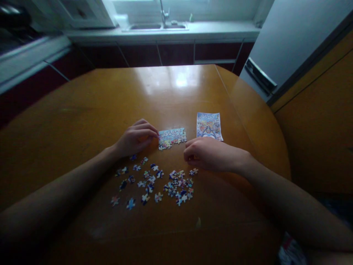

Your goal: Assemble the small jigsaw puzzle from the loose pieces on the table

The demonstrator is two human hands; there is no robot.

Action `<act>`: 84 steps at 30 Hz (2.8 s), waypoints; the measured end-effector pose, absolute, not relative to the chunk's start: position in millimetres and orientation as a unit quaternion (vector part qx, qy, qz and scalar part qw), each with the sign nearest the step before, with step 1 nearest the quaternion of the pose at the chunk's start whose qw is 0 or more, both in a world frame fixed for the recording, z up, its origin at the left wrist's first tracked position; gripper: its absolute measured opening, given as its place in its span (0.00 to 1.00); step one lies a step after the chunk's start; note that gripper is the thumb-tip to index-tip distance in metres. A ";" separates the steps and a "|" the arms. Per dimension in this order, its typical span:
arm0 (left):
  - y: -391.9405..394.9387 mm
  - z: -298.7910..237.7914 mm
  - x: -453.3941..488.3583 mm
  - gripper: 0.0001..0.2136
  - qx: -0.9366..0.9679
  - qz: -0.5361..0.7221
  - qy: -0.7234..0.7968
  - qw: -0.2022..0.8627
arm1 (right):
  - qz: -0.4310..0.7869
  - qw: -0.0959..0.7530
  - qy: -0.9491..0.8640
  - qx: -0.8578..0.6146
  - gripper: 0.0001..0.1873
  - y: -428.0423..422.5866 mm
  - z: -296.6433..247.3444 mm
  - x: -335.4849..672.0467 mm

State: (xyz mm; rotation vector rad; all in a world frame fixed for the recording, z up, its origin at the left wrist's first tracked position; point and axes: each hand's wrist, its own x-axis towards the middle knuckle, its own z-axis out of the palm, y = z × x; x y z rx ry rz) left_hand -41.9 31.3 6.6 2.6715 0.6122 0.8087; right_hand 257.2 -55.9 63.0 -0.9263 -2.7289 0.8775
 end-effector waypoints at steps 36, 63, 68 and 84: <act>31.4 6.6 -41.3 0.07 0.925 0.278 0.216 0.143 | 0.335 0.015 -0.913 -0.232 0.06 -74.9 56.1 233.8; 31.2 5.4 -41.3 0.07 0.922 0.281 0.223 0.148 | 0.263 0.085 -0.919 -0.282 0.11 -65.1 42.2 229.1; 31.8 4.7 -41.0 0.06 0.923 0.277 0.224 0.147 | 0.289 0.087 -0.919 -0.254 0.11 -63.3 38.9 229.2; 31.6 5.2 -40.6 0.06 0.925 0.275 0.219 0.146 | 0.295 0.080 -0.930 -0.203 0.08 -66.4 46.9 228.7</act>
